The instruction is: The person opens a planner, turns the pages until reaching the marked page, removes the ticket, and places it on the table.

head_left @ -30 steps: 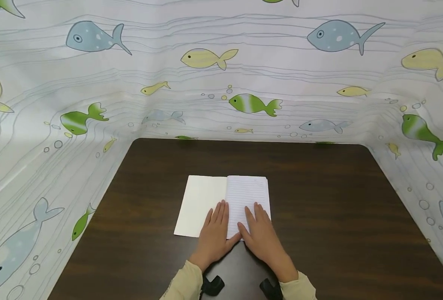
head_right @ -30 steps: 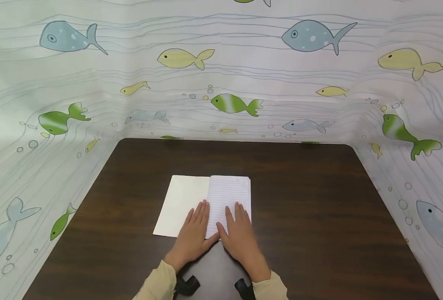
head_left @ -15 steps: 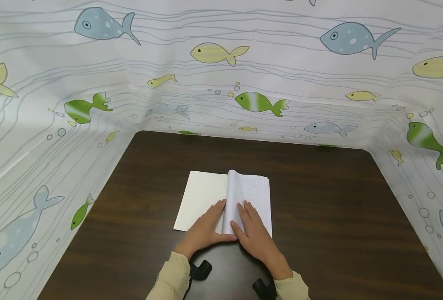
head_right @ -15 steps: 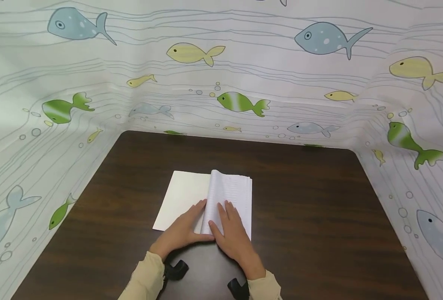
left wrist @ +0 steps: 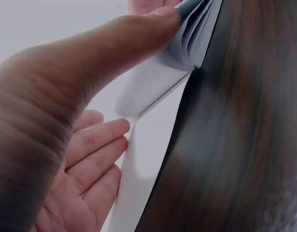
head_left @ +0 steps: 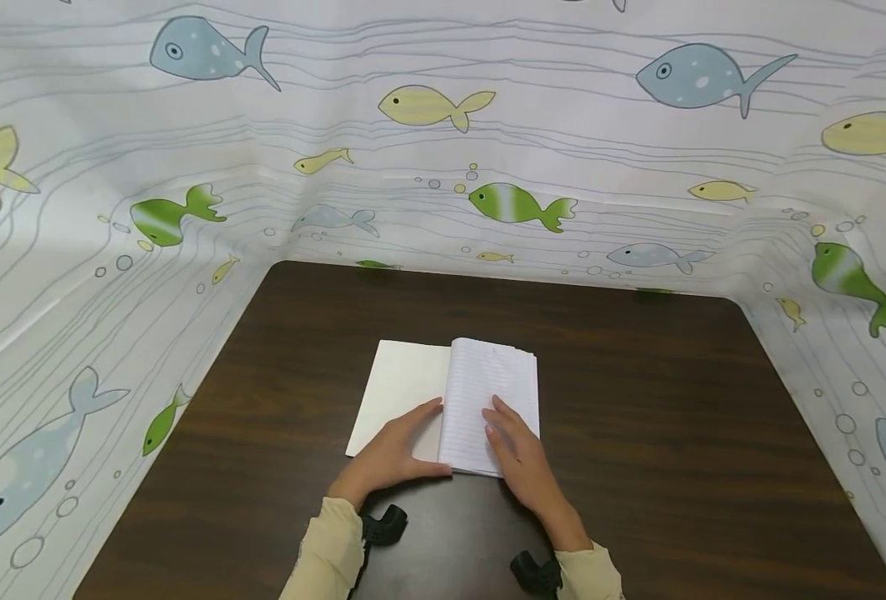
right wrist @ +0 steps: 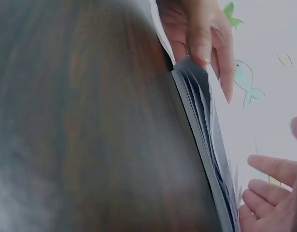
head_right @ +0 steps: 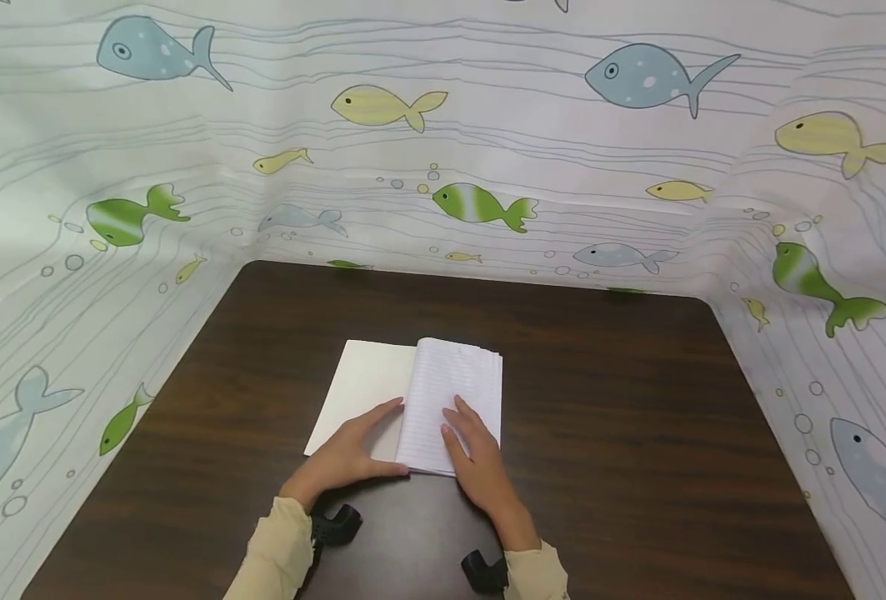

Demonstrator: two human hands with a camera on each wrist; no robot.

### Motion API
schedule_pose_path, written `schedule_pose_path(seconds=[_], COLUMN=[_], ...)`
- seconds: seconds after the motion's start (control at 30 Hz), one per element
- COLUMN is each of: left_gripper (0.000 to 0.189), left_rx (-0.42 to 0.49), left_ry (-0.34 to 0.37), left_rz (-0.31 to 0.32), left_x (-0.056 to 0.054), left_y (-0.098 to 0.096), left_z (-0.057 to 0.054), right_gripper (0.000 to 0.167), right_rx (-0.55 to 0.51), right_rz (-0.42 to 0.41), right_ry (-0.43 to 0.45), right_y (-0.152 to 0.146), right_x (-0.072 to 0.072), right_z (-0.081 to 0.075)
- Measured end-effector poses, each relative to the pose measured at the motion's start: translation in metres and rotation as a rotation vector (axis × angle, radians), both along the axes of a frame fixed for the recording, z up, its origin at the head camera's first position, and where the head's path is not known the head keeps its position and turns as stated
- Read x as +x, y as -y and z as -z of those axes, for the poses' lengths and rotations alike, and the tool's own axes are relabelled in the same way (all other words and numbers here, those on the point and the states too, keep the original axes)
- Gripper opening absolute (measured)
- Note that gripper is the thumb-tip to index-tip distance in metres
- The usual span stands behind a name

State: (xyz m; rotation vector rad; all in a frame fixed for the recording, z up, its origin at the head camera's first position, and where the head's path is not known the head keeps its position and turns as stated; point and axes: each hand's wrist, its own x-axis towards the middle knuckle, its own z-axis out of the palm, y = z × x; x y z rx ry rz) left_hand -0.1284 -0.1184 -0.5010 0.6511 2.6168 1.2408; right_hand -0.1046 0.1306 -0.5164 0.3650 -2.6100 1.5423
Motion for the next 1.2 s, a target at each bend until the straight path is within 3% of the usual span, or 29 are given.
schedule_pose_path(seconds=[0.17,0.27,0.4,0.5,0.6,0.7,0.8,0.93,1.0,1.07,1.13,1.2], left_gripper=[0.100,0.092,0.088,0.090,0.086,0.080,0.073,0.053,0.051,0.060,0.070,0.079], left_rx=[0.001,0.038,0.243,0.346,0.255,0.078,0.007,-0.004,-0.100,-0.237,-0.367,-0.454], left_ry=[-0.009,-0.043,-0.107,-0.255,-0.431,-0.567,-0.632,-0.518,-0.446,-0.420,-0.424,-0.425], left_rz=[-0.023,-0.045,-0.098,-0.214,-0.402,-0.495,-0.421,-0.169,-0.044,0.060,0.121,0.137], left_x=[0.003,0.008,0.013,0.012,0.010,0.007,0.004,0.004,0.008,0.011,0.013,0.015], left_y=[0.006,0.011,0.017,0.017,0.015,0.011,0.000,-0.022,-0.034,-0.043,-0.050,-0.054], left_z=[0.003,0.005,0.009,0.012,0.014,0.016,0.018,0.021,0.022,0.022,0.020,0.018], right_gripper=[0.037,0.039,0.041,0.042,0.044,0.045,0.046,0.048,0.047,0.045,0.043,0.041], right_rx=[-0.132,-0.151,-0.150,-0.153,-0.151,-0.144,-0.116,-0.021,0.054,0.133,0.208,0.277], right_rz=[0.054,0.071,0.076,0.086,0.085,0.080,0.091,0.085,0.069,0.061,0.065,0.070], right_ry=[0.018,0.013,0.007,0.014,0.030,0.047,0.056,0.049,0.019,-0.027,-0.077,-0.117], right_y=[-0.003,-0.004,-0.006,-0.007,-0.007,-0.007,-0.007,-0.007,-0.008,-0.008,-0.009,-0.010], right_x=[0.002,0.001,0.000,0.000,0.000,-0.001,-0.001,0.001,0.002,0.004,0.004,0.003], right_z=[-0.001,-0.002,-0.004,-0.006,-0.006,-0.006,-0.005,-0.004,-0.004,-0.005,-0.008,-0.012])
